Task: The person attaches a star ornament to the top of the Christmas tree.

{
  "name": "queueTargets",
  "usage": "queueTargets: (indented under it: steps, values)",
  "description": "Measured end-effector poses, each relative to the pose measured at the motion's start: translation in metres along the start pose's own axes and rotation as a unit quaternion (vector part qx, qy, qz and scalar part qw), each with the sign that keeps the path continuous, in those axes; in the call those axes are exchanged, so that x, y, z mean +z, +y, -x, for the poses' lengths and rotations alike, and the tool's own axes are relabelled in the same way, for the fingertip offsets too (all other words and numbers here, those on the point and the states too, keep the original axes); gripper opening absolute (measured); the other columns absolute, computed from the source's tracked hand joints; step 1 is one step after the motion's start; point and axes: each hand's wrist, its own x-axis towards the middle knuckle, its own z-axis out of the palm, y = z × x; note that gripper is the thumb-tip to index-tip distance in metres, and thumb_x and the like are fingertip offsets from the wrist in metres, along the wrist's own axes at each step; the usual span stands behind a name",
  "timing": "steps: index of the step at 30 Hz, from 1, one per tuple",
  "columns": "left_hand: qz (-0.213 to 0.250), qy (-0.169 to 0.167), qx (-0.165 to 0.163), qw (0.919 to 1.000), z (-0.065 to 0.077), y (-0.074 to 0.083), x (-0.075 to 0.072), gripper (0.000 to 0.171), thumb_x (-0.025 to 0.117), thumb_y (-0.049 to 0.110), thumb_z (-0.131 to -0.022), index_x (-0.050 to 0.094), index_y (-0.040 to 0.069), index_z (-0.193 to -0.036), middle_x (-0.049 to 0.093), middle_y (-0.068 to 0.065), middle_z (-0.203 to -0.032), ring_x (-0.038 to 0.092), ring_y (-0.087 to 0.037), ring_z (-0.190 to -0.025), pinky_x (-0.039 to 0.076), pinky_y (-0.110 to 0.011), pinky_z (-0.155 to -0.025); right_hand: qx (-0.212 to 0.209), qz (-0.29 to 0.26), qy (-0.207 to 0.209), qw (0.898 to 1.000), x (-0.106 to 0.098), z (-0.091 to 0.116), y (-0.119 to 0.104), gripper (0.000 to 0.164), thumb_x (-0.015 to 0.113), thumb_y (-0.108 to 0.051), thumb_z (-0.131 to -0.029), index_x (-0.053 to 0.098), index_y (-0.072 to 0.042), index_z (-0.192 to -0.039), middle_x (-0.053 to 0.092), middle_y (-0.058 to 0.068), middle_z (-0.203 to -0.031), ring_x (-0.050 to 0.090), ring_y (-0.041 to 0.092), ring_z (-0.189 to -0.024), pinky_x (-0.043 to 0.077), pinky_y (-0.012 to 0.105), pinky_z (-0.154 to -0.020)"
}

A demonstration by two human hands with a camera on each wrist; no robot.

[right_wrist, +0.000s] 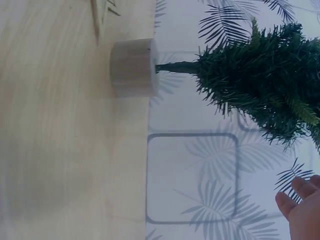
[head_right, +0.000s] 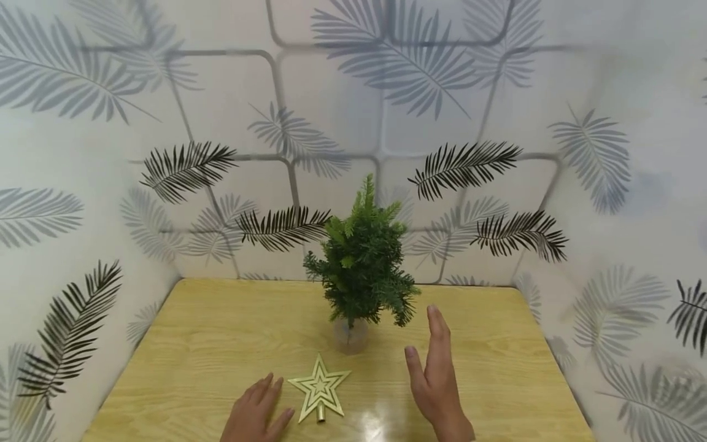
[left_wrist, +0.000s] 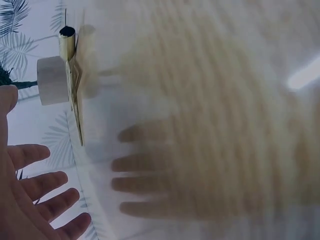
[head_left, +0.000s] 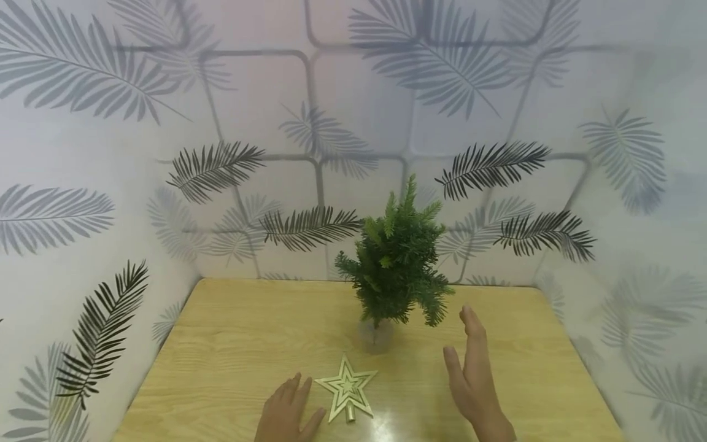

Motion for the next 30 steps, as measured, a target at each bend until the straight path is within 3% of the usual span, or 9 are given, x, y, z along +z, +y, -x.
queueTargets:
  steps: [9, 17, 23, 30]
  values:
    - [0.029, -0.034, -0.02, 0.9988, 0.003, 0.008, 0.008, 0.064, 0.068, 0.051, -0.096, 0.062, 0.002, -0.136, 0.059, -0.028, -0.137, 0.059, -0.051, -0.122, 0.052, -0.072, -0.088, -0.056, -0.01, 0.005, 0.998, 0.001, -0.028, -0.01, 0.065, 0.052, -0.009, -0.107, 0.021, -0.005, -0.164, 0.017, 0.013, -0.17, 0.018, 0.034, -0.155, 0.015, 0.029, -0.124]
    - [0.036, -0.105, -0.065, 0.9917, 0.004, 0.012, 0.017, 0.063, 0.062, 0.057, -0.098, 0.064, 0.005, -0.133, 0.054, -0.027, -0.145, 0.049, -0.05, -0.133, 0.04, -0.072, -0.105, -0.104, -0.01, 0.012, 0.995, 0.002, -0.049, -0.022, 0.063, 0.052, -0.022, -0.109, 0.024, -0.003, -0.163, 0.023, 0.017, -0.168, 0.02, 0.035, -0.154, 0.014, 0.036, -0.126]
    - [0.031, -0.1, -0.079, 0.9914, 0.004, 0.015, 0.02, 0.06, 0.063, 0.056, -0.097, 0.066, 0.006, -0.13, 0.054, -0.026, -0.144, 0.049, -0.05, -0.133, 0.039, -0.072, -0.105, -0.145, -0.016, 0.02, 0.989, 0.007, -0.065, -0.032, 0.066, 0.047, -0.037, -0.111, 0.026, 0.001, -0.161, 0.028, 0.02, -0.166, 0.025, 0.036, -0.153, 0.016, 0.036, -0.126]
    - [0.022, -0.098, -0.072, 0.9924, 0.004, 0.018, 0.021, 0.058, 0.068, 0.053, -0.095, 0.067, 0.006, -0.129, 0.053, -0.026, -0.146, 0.047, -0.05, -0.135, 0.039, -0.072, -0.105, -0.131, -0.028, 0.005, 0.991, 0.011, -0.077, -0.041, 0.069, 0.044, -0.039, -0.112, 0.018, -0.001, -0.164, 0.021, 0.015, -0.169, 0.02, 0.035, -0.155, 0.014, 0.037, -0.127]
